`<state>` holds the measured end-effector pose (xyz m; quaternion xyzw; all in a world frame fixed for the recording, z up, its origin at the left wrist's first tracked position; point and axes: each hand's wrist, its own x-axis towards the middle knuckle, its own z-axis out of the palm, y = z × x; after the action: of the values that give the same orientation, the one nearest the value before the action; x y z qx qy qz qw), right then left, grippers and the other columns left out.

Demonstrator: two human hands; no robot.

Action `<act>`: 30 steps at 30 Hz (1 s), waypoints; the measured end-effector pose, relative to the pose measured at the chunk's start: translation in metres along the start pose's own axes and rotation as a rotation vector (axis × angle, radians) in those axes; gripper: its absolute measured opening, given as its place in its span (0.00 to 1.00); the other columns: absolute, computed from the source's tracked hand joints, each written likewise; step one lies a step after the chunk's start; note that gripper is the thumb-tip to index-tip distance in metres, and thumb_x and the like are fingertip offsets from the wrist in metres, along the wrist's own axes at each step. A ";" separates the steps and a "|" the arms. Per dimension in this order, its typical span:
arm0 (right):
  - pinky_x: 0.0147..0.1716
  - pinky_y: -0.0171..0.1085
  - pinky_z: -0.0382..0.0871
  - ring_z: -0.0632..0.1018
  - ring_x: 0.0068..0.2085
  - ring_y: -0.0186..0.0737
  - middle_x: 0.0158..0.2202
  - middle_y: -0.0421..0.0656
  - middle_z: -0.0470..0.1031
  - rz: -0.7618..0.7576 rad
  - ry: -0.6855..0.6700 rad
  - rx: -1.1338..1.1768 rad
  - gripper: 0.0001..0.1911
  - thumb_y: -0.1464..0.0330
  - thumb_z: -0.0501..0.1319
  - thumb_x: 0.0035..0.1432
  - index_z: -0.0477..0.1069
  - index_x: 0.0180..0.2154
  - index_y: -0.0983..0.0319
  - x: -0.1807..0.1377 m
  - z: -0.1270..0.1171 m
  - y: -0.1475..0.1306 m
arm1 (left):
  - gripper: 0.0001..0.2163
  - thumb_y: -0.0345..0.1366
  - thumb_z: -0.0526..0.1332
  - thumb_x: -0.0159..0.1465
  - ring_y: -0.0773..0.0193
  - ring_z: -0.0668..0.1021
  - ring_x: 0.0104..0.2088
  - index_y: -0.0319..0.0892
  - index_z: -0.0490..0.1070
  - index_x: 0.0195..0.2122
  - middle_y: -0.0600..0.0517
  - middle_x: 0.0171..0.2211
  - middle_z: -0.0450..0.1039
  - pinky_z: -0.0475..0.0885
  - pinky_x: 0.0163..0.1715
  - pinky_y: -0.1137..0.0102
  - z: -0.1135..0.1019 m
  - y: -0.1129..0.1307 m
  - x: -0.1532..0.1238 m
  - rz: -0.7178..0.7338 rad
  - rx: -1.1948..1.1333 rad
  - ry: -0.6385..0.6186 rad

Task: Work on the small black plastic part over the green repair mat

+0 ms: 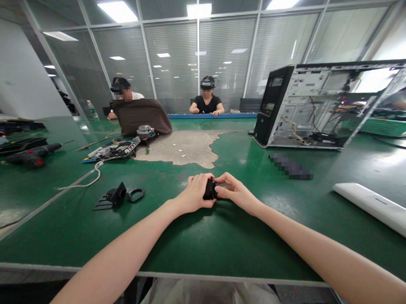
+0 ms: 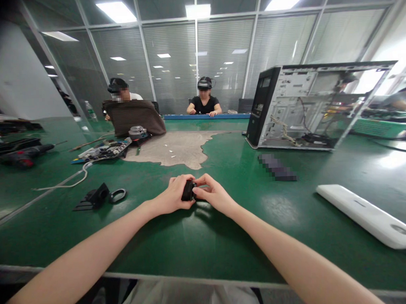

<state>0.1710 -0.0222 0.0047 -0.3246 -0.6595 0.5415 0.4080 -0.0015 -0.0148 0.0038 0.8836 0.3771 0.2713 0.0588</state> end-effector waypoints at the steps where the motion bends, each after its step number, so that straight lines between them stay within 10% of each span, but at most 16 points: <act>1: 0.37 0.39 0.69 0.73 0.33 0.31 0.36 0.39 0.66 -0.004 0.007 -0.003 0.12 0.65 0.59 0.48 0.60 0.34 0.60 0.001 0.000 0.000 | 0.27 0.38 0.60 0.48 0.57 0.66 0.43 0.43 0.51 0.47 0.48 0.41 0.61 0.57 0.43 0.61 0.000 0.000 0.000 -0.001 0.000 0.002; 30: 0.41 0.41 0.67 0.72 0.39 0.35 0.38 0.41 0.65 -0.059 -0.042 -0.094 0.16 0.66 0.62 0.45 0.59 0.37 0.60 0.001 -0.002 0.002 | 0.26 0.38 0.60 0.48 0.57 0.66 0.43 0.43 0.51 0.47 0.48 0.41 0.62 0.56 0.43 0.62 -0.001 0.000 0.000 0.009 0.000 -0.009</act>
<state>0.1722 -0.0202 0.0034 -0.3124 -0.7019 0.5044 0.3941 -0.0023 -0.0149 0.0047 0.8864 0.3729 0.2677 0.0590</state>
